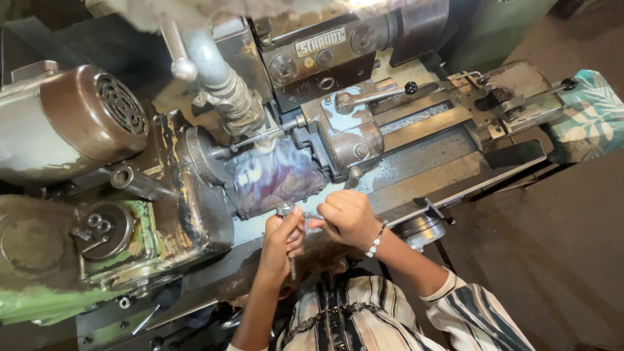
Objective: The person operates a metal lathe, repeatedly picking up cylindrical metal rods from a green bin, inserting them into the lathe chuck, and running the machine to machine the rods. After each cycle, the person removes the machined rod and places it into a red bin before repeating the process.
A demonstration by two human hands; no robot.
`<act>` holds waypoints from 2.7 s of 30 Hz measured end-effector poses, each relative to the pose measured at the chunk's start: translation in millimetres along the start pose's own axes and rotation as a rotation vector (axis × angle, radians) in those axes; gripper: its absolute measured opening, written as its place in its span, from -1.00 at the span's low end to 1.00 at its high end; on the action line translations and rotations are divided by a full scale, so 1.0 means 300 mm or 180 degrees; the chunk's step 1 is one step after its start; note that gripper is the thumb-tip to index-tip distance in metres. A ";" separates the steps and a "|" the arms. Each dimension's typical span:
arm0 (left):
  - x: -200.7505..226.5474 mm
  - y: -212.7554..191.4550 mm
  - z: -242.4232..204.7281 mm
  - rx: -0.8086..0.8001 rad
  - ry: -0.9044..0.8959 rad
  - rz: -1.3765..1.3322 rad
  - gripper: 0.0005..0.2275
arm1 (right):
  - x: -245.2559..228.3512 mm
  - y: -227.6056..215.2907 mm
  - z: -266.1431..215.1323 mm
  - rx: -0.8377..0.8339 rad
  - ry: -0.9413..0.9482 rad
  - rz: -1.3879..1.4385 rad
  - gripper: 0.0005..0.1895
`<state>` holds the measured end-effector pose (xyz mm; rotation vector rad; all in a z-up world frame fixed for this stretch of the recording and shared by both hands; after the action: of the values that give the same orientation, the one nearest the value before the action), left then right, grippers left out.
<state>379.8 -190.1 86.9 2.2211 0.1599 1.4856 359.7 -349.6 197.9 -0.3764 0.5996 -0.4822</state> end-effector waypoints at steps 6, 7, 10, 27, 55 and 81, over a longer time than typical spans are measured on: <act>0.047 0.038 0.047 0.0036 -0.0005 0.0177 -0.68 | 0.032 0.028 0.018 0.0026 0.0035 -0.0223 -0.62; 0.032 0.041 0.050 -0.0062 -0.0239 0.0187 -0.68 | 0.036 0.036 0.015 -0.0112 -0.0018 -0.0199 -0.61; 0.034 0.026 0.042 0.0397 0.0444 0.0124 -0.65 | 0.047 0.015 0.000 0.0359 0.0228 -0.0218 -0.61; -0.224 -0.380 0.597 0.0493 0.0029 -0.1055 -0.68 | 0.686 -0.228 0.039 -0.1007 0.0853 -0.2133 -0.76; -0.418 -0.634 1.147 0.1694 0.1205 -0.3088 -0.84 | 1.534 -0.249 -0.104 -0.2147 0.1601 -0.3137 -0.76; -0.363 -0.697 1.157 0.2433 0.0245 -0.3621 -0.86 | 1.439 -0.263 -0.151 -0.2040 0.1694 -0.3038 -0.70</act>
<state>679.4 -149.3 -203.9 1.8595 1.8923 0.8647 618.2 -653.1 8.8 -1.1866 1.0851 -1.3348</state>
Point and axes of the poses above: each hand's wrist, its own z-axis towards the middle knuckle, its own y-axis out of the palm, x = y × z, the point moved 6 cm from there along z, towards the middle knuckle, and after that the axes turned 3 degrees about z, right-handed, at the moved point
